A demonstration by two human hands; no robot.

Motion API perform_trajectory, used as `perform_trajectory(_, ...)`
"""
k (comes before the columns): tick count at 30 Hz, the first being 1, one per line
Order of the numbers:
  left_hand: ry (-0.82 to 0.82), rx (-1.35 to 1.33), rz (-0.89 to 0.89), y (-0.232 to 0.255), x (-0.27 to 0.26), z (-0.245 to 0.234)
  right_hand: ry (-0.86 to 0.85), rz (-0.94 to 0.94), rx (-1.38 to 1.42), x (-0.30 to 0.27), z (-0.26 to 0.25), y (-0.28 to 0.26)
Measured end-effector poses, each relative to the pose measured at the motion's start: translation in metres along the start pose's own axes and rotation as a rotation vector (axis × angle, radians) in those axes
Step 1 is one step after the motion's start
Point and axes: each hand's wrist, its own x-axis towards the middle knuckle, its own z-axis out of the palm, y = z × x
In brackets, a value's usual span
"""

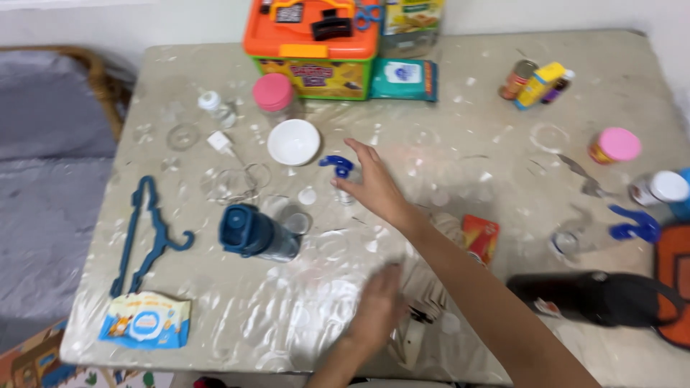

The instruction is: Cleaning a computer desk with wet wipes and a disinfectant spray.

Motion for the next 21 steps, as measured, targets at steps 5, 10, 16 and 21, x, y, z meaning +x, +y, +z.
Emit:
perform_trajectory(5,0.855,0.254,0.012,-0.017,0.02,-0.157,-0.101,0.2,-0.06,0.018,0.024,0.018)
perform_trajectory(10,0.981,0.381,-0.322,-0.053,0.008,-0.23,-0.079,0.367,-0.105,0.02,-0.013,0.053)
perform_trajectory(16,0.777,-0.276,-0.527,-0.045,0.015,-0.223,0.124,0.306,-0.203,0.011,-0.102,0.092)
perform_trajectory(21,0.783,-0.22,-0.336,-0.033,0.016,-0.198,0.287,0.406,-0.442,0.001,-0.156,0.099)
